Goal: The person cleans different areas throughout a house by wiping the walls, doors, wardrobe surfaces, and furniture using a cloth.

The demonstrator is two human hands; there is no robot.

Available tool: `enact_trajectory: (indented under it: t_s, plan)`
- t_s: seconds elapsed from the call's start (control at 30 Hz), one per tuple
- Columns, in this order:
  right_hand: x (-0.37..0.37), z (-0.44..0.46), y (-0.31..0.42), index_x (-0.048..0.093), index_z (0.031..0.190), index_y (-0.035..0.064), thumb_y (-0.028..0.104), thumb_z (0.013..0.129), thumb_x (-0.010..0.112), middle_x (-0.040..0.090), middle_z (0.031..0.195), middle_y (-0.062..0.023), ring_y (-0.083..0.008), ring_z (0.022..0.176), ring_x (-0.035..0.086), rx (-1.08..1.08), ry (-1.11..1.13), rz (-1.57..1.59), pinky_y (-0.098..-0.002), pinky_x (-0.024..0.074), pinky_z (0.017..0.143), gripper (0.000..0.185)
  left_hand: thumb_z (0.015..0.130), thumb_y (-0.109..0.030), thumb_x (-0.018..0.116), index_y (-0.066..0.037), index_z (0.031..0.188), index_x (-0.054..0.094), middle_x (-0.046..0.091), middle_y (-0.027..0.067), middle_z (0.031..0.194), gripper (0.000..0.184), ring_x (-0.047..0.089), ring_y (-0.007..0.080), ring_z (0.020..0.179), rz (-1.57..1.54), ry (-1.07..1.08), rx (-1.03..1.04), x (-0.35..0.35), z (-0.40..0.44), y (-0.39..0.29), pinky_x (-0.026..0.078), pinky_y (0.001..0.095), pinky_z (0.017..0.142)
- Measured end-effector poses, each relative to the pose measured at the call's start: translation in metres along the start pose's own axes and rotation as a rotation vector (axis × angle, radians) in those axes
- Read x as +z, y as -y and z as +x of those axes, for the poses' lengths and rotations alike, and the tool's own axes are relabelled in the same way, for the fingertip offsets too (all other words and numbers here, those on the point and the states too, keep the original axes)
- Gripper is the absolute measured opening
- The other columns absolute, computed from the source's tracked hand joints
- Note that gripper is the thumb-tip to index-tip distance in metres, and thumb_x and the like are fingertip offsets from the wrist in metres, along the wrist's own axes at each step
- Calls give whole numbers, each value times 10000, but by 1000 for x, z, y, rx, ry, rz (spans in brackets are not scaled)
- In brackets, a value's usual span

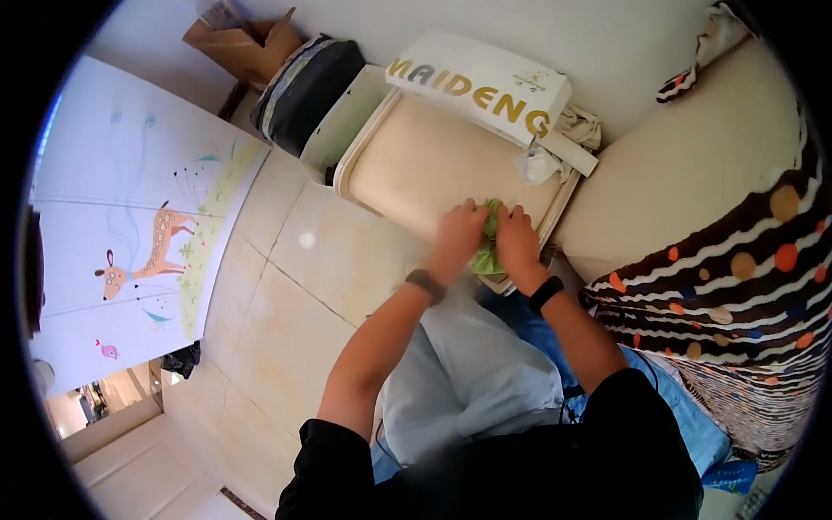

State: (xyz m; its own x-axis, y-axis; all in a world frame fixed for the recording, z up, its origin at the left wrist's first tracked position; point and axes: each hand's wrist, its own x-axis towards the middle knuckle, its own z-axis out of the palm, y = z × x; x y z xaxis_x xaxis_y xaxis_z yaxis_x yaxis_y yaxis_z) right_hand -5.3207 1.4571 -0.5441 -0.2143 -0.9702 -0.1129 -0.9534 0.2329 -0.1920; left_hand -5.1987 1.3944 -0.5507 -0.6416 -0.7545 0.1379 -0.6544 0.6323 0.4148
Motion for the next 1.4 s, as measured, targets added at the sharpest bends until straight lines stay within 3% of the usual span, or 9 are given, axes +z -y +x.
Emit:
enact_trajectory:
  t_s: [0.23,0.53,0.83,0.87,0.93,0.97,1.1,1.23,1.4]
  plan:
    - [12,50,39,504,1048,49,37,810,531,498,993,-140,-325,958,538,-81,-123,155,-394,555,695,240,760,-93,642,-114,1035,601,577,123,929,279,613,326,866,24,96,-279,-16,14,46,512,432,688]
    - [21,143,67,513,1031,75,35,801,536,504,1003,-128,-315,971,544,-48,-205,73,-386,552,679,235,692,-57,680,-120,1005,585,543,80,946,333,592,282,858,-19,-54,-218,-23,80,115,520,389,632]
    - [5,69,69,501,1171,69,2,757,595,483,1151,-172,-362,1067,510,179,173,6,-442,522,780,430,798,-67,532,-70,993,570,539,156,986,199,568,334,916,-313,166,-298,-44,33,72,483,449,727]
    - [-14,52,70,496,1182,63,29,736,639,499,1144,-177,-361,1075,525,195,381,29,-450,522,787,470,830,-102,523,-84,985,573,556,135,975,164,606,322,859,-250,312,-269,-60,21,63,546,408,639]
    - [-35,19,66,549,1045,52,106,791,596,559,1034,-184,-365,1015,565,129,695,154,-463,510,788,264,826,-143,528,-77,968,621,615,176,951,182,629,352,832,-265,637,-108,-66,-13,60,513,486,708]
    - [-58,7,73,560,991,50,138,807,573,561,1014,-189,-380,993,563,130,655,199,-461,503,791,204,796,-129,555,-53,973,629,619,199,909,206,613,384,867,-536,585,-250,-84,-23,56,492,482,761]
    - [-169,-2,110,554,1077,32,85,794,573,548,1002,-186,-392,980,550,16,403,525,-449,488,821,289,727,-101,643,-43,1036,599,610,206,974,318,579,404,927,-525,580,-308,-178,-30,44,482,455,813]
    - [-299,32,132,530,1184,21,56,772,612,536,1051,-194,-387,1009,527,26,361,728,-434,469,861,421,726,-82,658,-39,1055,592,602,189,989,338,571,387,948,-519,322,-305,-303,25,8,477,440,821]
    - [-422,77,143,509,1214,16,62,720,680,475,1177,-201,-381,1076,510,-107,-51,917,-397,447,910,524,637,67,711,-31,1100,598,594,161,992,487,584,349,933,-678,2,-272,-427,115,-24,482,384,813]
